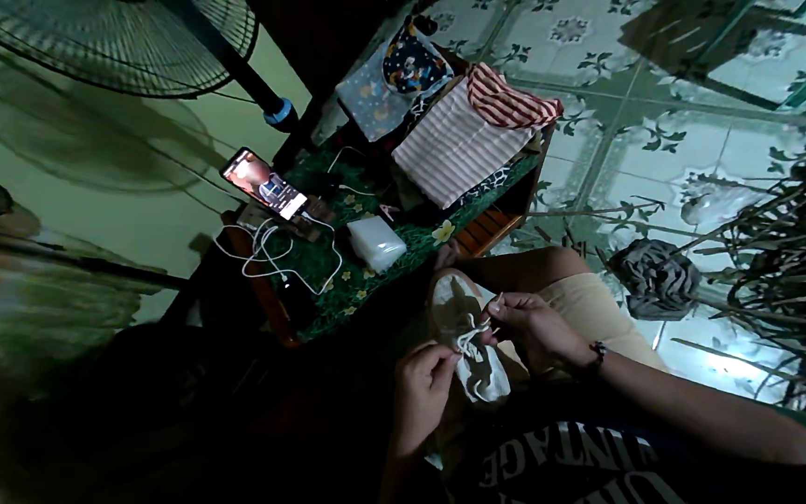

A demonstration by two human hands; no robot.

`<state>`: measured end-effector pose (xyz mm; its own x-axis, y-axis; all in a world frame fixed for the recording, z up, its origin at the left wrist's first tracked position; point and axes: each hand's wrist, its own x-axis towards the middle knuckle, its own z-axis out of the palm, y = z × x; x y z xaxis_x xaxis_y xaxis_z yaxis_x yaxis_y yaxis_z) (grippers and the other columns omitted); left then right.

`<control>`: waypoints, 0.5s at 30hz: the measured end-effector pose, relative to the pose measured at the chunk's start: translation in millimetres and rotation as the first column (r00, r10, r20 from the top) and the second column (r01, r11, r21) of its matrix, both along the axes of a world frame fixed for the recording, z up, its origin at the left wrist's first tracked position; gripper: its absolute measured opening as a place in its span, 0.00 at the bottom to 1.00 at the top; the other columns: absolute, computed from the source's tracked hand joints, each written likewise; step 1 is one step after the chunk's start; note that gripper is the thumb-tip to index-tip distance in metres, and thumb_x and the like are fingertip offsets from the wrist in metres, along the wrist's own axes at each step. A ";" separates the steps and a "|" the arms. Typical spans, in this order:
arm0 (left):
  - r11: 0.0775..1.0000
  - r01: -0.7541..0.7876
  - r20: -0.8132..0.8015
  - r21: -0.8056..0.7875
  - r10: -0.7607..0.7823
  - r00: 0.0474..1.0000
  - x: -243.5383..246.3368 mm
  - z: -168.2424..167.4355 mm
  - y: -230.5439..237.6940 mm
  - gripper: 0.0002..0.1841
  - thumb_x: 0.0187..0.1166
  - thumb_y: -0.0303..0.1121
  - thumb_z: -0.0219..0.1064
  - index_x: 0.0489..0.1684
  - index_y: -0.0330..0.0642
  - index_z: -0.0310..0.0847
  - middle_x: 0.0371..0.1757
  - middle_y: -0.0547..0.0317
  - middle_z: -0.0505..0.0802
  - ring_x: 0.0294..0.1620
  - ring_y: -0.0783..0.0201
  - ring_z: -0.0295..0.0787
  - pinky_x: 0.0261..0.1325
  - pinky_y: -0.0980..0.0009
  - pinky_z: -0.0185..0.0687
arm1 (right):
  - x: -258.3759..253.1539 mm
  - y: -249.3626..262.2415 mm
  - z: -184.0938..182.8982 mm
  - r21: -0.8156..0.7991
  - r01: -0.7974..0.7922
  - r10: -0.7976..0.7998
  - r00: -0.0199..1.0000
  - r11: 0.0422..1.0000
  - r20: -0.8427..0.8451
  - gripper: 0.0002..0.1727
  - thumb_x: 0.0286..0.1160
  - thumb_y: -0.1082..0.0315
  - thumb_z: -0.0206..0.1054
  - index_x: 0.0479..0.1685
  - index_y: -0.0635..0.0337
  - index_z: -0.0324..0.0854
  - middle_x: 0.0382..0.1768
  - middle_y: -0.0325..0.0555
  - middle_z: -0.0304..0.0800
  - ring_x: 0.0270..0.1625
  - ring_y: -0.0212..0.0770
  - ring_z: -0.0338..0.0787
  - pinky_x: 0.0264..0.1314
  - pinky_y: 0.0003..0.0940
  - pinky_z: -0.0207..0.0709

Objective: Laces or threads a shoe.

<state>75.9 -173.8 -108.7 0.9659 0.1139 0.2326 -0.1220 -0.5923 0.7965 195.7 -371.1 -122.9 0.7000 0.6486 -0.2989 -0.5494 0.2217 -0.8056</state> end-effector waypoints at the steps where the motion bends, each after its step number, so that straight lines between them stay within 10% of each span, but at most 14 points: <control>1: 1.000 -0.004 -0.023 -0.024 0.003 1.000 0.3 0.4 1.2 0.06 0.76 0.27 0.69 0.32 0.35 0.90 0.32 0.60 0.92 0.37 0.76 0.88 0.45 0.80 0.86 | 0.7 0.4 1.1 0.007 -0.013 0.013 1.000 1.000 -0.021 0.15 0.91 0.69 0.54 0.40 0.66 0.83 0.36 0.44 0.93 0.38 0.38 0.95 0.48 0.35 0.91; 8: 0.996 -0.015 -0.042 -0.093 0.011 0.999 9.2 7.0 -5.2 0.43 0.60 0.44 0.85 0.77 0.32 0.75 0.63 0.51 0.90 0.56 0.67 0.86 0.55 0.73 0.83 | 3.7 6.1 6.8 0.017 -0.058 0.058 0.998 0.998 0.004 0.13 0.87 0.71 0.60 0.36 0.65 0.86 0.34 0.43 0.94 0.35 0.35 0.94 0.45 0.31 0.91; 11: 0.994 0.027 -0.019 -0.104 -0.030 0.999 14.6 6.6 -12.8 0.41 0.61 0.43 0.85 0.75 0.31 0.77 0.60 0.52 0.90 0.57 0.68 0.86 0.59 0.73 0.83 | 2.6 6.7 1.8 0.020 -0.062 0.060 0.996 0.998 0.066 0.11 0.84 0.71 0.64 0.34 0.64 0.87 0.30 0.42 0.94 0.32 0.34 0.93 0.42 0.30 0.90; 15: 0.981 0.003 0.115 -0.192 0.019 0.993 20.1 -1.9 -20.9 0.09 0.75 0.25 0.73 0.49 0.31 0.90 0.47 0.53 0.94 0.48 0.68 0.92 0.53 0.73 0.91 | 2.9 3.7 -1.1 0.034 -0.053 0.049 0.992 0.998 0.120 0.09 0.82 0.72 0.67 0.33 0.64 0.88 0.32 0.42 0.95 0.34 0.34 0.94 0.44 0.31 0.91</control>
<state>96.0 -194.7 -110.5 0.9326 0.1748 0.3157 -0.2156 -0.4317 0.8759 198.6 -367.4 -124.0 0.6947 0.6936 -0.1906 -0.4617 0.2268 -0.8576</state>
